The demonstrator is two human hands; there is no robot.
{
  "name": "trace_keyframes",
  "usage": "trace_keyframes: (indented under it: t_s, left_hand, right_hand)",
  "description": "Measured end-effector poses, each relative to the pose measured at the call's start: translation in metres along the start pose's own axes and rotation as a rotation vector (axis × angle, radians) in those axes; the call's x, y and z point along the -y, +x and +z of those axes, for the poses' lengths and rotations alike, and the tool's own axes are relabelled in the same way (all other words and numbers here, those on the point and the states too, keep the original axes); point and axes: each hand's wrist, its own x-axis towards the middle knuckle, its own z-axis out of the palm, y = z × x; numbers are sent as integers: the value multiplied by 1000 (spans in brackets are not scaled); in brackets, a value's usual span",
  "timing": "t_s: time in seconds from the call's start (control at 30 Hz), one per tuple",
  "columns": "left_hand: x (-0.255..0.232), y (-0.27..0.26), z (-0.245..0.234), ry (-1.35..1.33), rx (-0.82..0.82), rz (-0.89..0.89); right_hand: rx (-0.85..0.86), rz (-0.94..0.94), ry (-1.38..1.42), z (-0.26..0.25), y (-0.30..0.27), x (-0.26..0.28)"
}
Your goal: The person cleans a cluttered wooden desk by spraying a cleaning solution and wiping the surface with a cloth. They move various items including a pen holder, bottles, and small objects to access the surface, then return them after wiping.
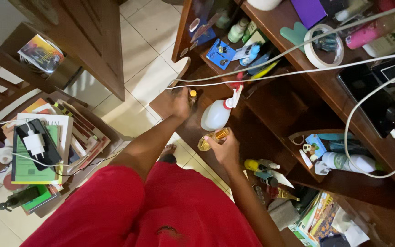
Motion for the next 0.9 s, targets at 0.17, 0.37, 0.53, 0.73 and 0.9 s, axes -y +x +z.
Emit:
trace_keyframes:
  t_s: [0.17, 0.37, 0.53, 0.73, 0.9]
  left_hand:
    - [-6, -2, -15, 50, -14, 40]
    - [-71, -90, -113, -274, 219, 409]
    - [-139, -140, -159, -140, 397, 173]
    - [-127, -130, -175, -658, 379, -208]
    - [-88, -122, -180, -946, 373, -84]
  right_hand:
    - [19, -93, -14, 3, 8, 13]
    - [-41, -175, -151, 11, 22, 27]
    - [7, -175, -336, 28, 29, 45]
    - [318, -200, 173, 41, 51, 56]
    - [481, -253, 281, 51, 59, 42]
